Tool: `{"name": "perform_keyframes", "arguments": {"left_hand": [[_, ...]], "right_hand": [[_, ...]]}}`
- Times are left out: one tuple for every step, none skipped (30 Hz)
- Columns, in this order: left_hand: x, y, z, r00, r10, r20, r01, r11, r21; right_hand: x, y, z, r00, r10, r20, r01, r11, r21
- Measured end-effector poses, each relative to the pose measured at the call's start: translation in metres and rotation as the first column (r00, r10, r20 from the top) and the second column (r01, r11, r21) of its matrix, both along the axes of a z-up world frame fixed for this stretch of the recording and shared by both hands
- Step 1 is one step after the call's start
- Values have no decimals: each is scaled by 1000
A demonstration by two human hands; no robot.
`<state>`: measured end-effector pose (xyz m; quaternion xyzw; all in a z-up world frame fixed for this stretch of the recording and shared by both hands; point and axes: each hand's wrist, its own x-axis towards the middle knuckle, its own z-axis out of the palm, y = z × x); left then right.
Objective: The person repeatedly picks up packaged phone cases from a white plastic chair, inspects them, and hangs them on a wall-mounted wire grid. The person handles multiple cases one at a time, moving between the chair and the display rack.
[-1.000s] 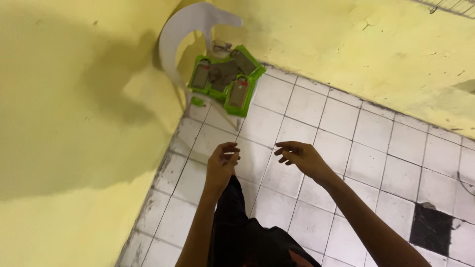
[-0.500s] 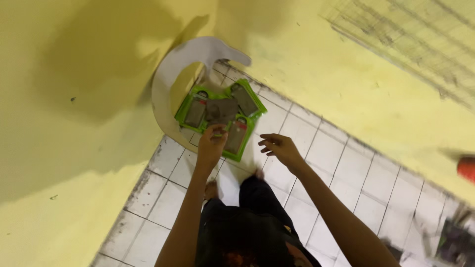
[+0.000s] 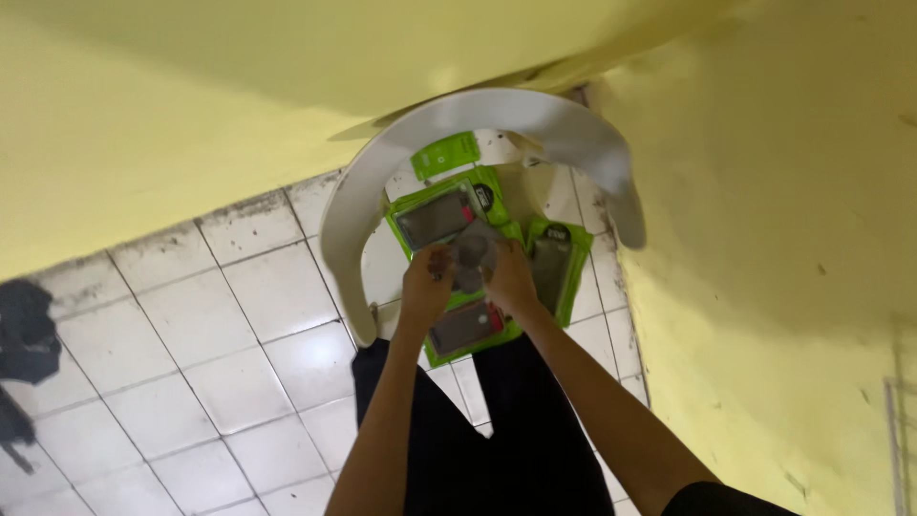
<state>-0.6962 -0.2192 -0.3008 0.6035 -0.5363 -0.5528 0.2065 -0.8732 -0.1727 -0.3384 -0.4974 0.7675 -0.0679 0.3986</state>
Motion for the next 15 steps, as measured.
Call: {"name": "perform_keyframes", "arguments": {"left_hand": [[-4,-3,-12,1000,18,2,-18,1000,7],[-8,3,-19,999,37,2,-38,999,30],[-12,10,-24,998,57,3,-57,997,53],[-14,12,-28,994,35,107,-35,999,-2],[-16,13,-31,977,14,212,-3,999,-52],[-17,11,-34,949,-3,315,37,994,-102],[-17,7,-37,932,-2,363,49,992,-119],[-18,0,-41,914,-6,406,67,988,-137],[-18,-7,-45,893,-9,449,87,984,-153],[-17,-15,-51,870,-9,493,121,973,-196],[-17,-23,-57,844,-7,536,158,959,-236],[-15,-32,-64,803,-46,595,227,945,-234],[-13,-40,-70,756,-81,650,295,928,-227],[-12,-48,-74,706,-111,699,365,903,-226],[-11,-53,-76,703,-121,701,369,904,-214]], "right_hand": [[-1,-14,-9,998,8,-55,-8,1000,3],[-2,-16,-14,994,20,-111,-18,1000,21],[-3,-17,-17,985,35,-168,-29,999,38],[-3,-20,-20,975,63,-215,-60,998,22],[-2,-21,-21,961,90,-262,-92,996,6],[-2,-23,-24,944,113,-308,-125,992,-17],[-2,-22,-25,937,133,-324,-152,988,-33],[-3,-20,-27,928,146,-342,-173,984,-50],[-5,-17,-29,919,158,-360,-195,979,-68],[-7,-14,-31,917,167,-361,-212,973,-90],[-10,-8,-34,916,176,-362,-230,967,-113],[-11,-2,-37,913,178,-367,-243,960,-139],[-11,6,-39,941,147,-305,-204,965,-167],[-14,11,-42,963,108,-247,-160,967,-199],[-17,17,-44,980,71,-187,-114,967,-229]]}}
